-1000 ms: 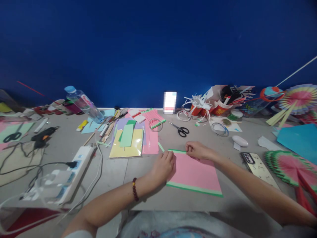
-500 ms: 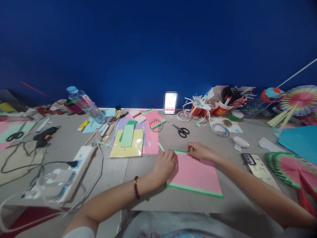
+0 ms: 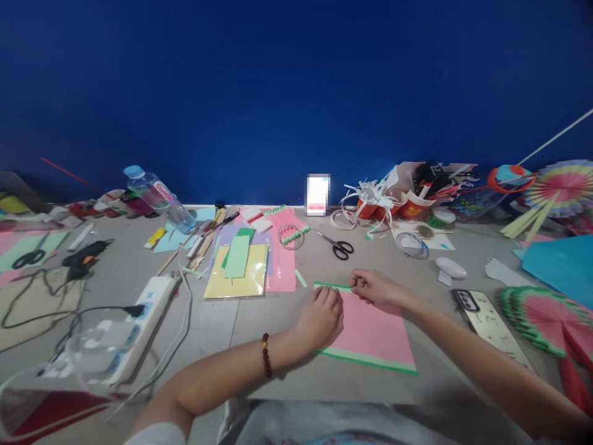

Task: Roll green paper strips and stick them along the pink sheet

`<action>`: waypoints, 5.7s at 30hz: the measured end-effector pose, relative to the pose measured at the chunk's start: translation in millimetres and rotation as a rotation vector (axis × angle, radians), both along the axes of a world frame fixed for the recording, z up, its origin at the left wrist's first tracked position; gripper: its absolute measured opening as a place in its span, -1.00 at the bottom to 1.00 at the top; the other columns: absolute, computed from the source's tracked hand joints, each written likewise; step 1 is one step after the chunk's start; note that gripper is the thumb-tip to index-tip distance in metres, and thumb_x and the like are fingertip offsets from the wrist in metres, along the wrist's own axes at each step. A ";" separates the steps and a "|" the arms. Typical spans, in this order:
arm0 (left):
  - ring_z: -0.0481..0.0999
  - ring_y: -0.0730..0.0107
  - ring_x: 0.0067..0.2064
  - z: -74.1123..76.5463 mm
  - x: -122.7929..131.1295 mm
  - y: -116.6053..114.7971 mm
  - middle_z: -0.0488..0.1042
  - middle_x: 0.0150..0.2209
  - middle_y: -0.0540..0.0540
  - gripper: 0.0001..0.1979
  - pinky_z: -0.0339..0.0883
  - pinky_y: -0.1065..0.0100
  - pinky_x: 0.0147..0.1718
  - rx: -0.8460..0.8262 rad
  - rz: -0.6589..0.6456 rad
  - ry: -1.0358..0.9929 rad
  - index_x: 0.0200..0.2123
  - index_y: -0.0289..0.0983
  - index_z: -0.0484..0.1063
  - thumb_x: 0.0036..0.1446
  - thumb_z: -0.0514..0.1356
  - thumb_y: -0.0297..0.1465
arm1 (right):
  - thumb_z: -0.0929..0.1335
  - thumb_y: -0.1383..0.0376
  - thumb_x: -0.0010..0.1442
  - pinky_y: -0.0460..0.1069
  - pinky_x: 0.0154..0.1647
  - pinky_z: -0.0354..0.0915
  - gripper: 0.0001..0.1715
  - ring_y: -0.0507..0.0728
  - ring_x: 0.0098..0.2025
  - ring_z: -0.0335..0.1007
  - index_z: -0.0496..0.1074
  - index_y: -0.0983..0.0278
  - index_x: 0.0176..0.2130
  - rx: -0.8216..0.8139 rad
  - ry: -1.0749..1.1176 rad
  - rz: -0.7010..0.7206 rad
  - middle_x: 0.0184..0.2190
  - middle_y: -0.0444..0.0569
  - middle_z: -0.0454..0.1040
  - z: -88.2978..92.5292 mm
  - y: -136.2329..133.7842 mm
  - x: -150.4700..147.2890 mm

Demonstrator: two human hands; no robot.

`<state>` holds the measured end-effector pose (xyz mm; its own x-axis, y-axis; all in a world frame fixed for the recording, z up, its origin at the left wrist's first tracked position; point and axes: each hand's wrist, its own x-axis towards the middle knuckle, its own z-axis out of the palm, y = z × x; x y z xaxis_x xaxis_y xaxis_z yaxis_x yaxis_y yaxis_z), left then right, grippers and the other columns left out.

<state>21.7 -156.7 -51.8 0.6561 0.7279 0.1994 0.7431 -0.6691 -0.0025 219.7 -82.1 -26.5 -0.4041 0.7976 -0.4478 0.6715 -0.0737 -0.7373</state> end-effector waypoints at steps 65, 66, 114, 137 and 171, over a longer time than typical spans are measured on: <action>0.33 -0.03 -0.01 4.5 -15.5 -5.8 0.37 -0.01 -0.43 -0.52 0.16 0.01 -0.02 0.033 0.087 0.025 0.05 -0.51 0.33 0.19 0.08 -0.26 | 0.18 0.28 0.30 0.20 0.21 0.15 -0.47 0.26 0.14 0.34 0.23 0.42 0.20 1.076 -0.536 -0.011 0.11 0.19 0.41 -50.2 -103.9 0.4; 0.33 -0.03 0.00 3.8 -17.1 -6.1 0.37 0.00 -0.44 -0.52 0.16 0.01 -0.02 0.042 0.092 0.021 0.04 -0.52 0.34 0.19 0.08 -0.26 | 0.18 0.28 0.30 0.20 0.21 0.16 -0.48 0.27 0.14 0.34 0.23 0.42 0.20 1.080 -0.537 -0.011 0.11 0.19 0.41 -50.8 -103.9 0.9; 0.35 0.03 0.05 1.5 -32.2 -18.5 0.38 0.08 -0.40 -0.51 0.21 0.14 -0.10 -0.050 0.065 0.008 0.12 -0.52 0.28 0.24 0.03 -0.28 | 0.42 0.37 0.09 -0.02 -0.26 0.22 -0.97 0.09 -0.30 0.31 0.46 0.28 -0.37 0.624 0.154 0.321 -0.40 -0.08 0.43 -20.3 50.2 -116.9; 0.32 -0.08 0.10 56.2 -273.7 110.0 0.37 0.04 -0.29 -0.55 0.23 0.06 -0.05 -0.316 0.856 0.226 0.12 -0.18 0.36 0.14 0.04 -0.40 | 0.30 0.34 0.16 -0.01 -0.20 0.30 -0.85 0.08 -0.28 0.37 0.47 0.30 -0.27 0.546 0.306 0.159 -0.31 -0.03 0.49 -27.5 40.0 -104.0; 0.46 0.40 -0.31 70.6 -11.8 55.8 0.53 -0.30 -0.01 -0.45 0.27 0.42 -0.31 -0.760 -0.163 -0.608 0.21 -0.22 0.12 0.13 0.10 -0.48 | 0.50 0.08 -0.03 -0.10 -0.36 0.34 -0.55 0.03 -0.37 0.45 0.48 0.27 -0.18 -0.319 0.770 -0.358 -0.32 -0.03 0.55 14.2 -16.8 -8.0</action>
<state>9.9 -100.9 18.9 0.7007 0.7115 0.0525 0.3736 -0.4286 0.8226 211.6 -98.8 -12.4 -0.4349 0.8174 -0.3779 -0.1012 -0.4613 -0.8814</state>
